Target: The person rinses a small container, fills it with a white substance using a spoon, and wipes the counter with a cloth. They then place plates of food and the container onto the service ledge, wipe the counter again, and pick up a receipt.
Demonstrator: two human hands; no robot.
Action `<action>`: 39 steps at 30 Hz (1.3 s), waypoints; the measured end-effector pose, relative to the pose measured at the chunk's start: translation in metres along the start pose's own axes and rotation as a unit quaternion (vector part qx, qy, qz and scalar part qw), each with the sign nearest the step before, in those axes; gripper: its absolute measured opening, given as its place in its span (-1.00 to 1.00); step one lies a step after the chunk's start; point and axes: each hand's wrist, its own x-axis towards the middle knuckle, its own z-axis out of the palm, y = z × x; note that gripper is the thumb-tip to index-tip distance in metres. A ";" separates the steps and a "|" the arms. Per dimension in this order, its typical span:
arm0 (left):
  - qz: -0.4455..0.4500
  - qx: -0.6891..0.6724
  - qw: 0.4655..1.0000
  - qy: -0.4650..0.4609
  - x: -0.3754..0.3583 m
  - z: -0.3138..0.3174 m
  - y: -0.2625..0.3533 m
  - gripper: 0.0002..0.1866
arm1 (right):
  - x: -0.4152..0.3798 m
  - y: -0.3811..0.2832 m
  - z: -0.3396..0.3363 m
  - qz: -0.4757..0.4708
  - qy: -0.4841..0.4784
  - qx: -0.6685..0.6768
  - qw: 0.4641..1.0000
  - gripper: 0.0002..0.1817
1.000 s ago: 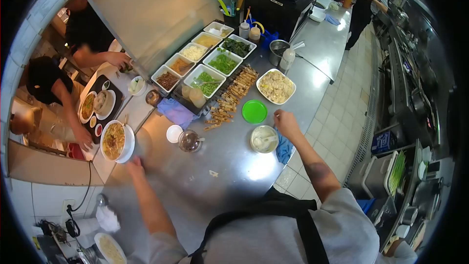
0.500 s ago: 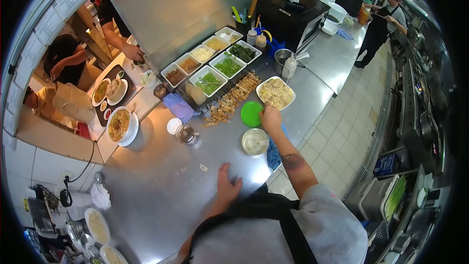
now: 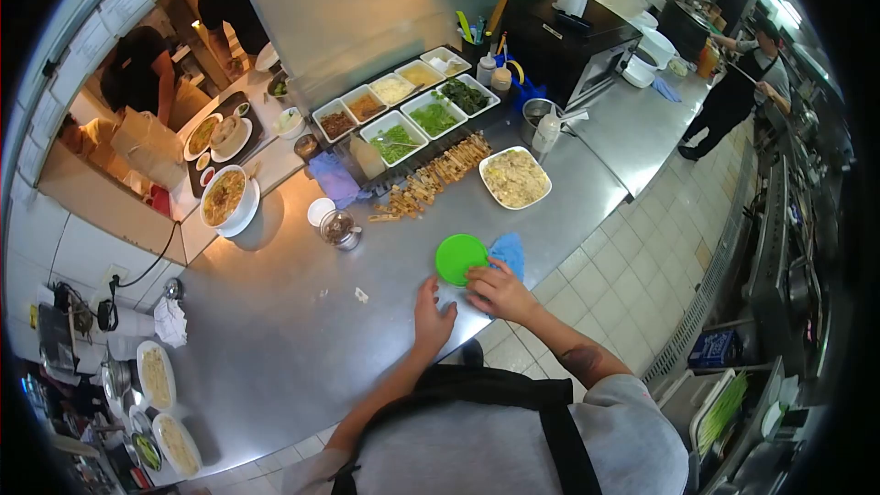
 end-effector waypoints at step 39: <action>0.357 -0.010 0.931 0.076 0.047 -0.030 0.072 -0.30 | 0.095 0.029 -0.134 0.352 -0.517 0.464 0.627 0.14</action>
